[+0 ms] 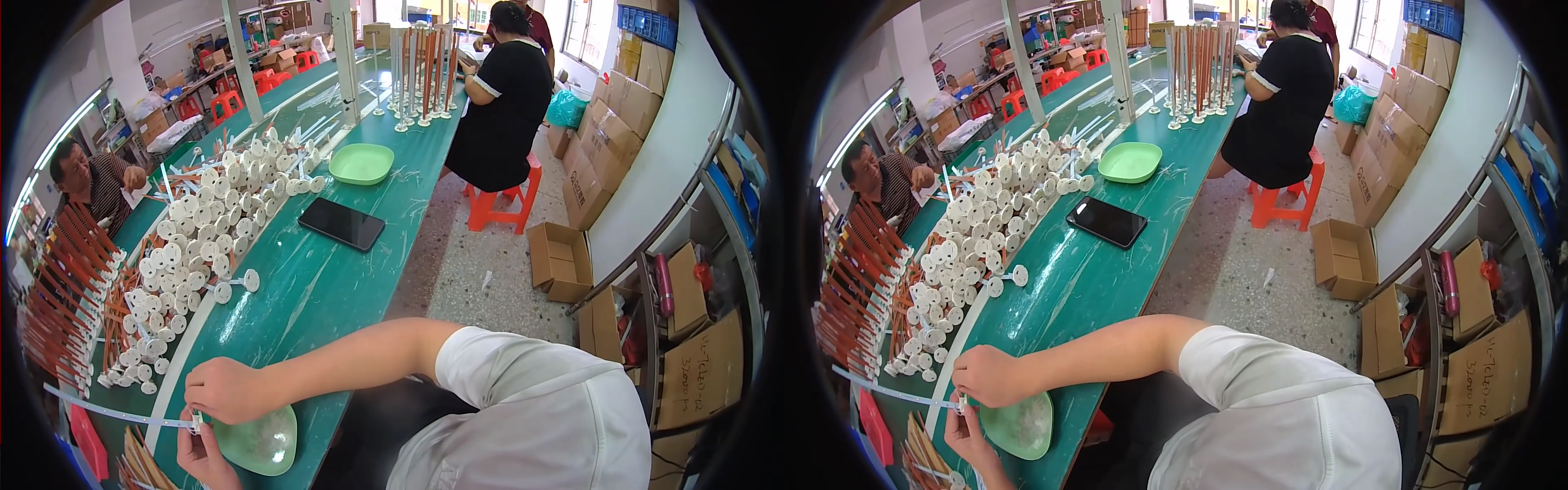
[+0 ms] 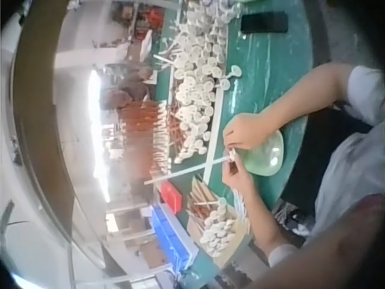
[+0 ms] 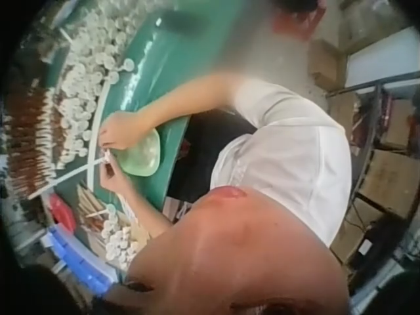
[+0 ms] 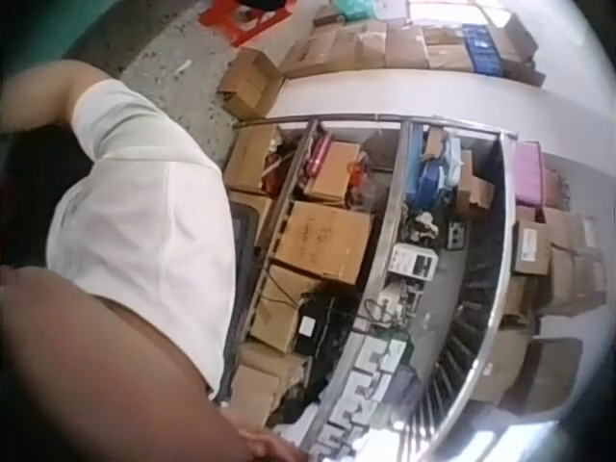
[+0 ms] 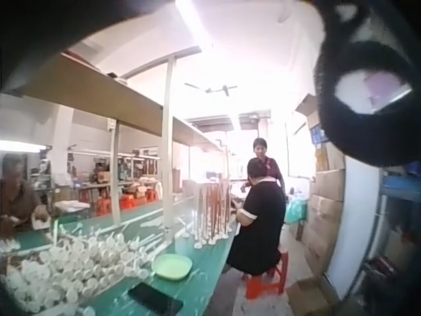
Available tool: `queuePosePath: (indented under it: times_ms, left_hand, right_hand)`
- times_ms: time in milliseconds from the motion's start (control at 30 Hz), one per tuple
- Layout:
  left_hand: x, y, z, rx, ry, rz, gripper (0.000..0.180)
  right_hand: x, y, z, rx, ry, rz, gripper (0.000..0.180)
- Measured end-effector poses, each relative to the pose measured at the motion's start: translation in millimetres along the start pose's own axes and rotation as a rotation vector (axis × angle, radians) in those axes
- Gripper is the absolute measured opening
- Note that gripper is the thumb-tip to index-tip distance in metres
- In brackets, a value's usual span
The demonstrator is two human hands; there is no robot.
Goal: Assembling small plastic base components onto long strips or rods at a shared workbench.
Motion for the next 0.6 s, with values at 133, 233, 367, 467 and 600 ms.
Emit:
queuePosePath:
  times_ms: [133,233,367,467,600]
  left_hand:
    - [9.4,-1.9,2.7,-0.084,-0.147,0.030,0.036]
    - [24.9,-3.5,0.3,-0.416,-0.210,-0.072,0.034]
    - [46.7,5.3,-22.2,-0.611,-0.080,-0.104,0.035]
    - [49.5,17.6,-16.9,-0.788,-0.051,-0.117,0.039]
    - [42.9,38.8,-18.1,-0.885,-0.007,-0.060,0.046]
  right_hand:
    - [1.1,-14.7,5.9,0.027,-0.073,-0.108,0.006]
    - [-0.9,-35.0,10.9,0.069,-0.108,-0.242,0.006]
    - [-1.2,-50.1,8.8,0.093,-0.116,-0.336,0.009]
    - [-3.3,-49.5,10.9,0.045,-0.159,-0.354,0.010]
    - [-2.1,-39.2,20.0,-0.037,-0.219,-0.258,0.012]
Point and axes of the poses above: each hand's wrist, its own x-axis towards the middle knuckle, its own y-axis out of the palm, z = x × y, the point moved 9 cm from there along x, towards the middle knuckle, and after that the axes turned 15 degrees about z, right-handed, at the moved point
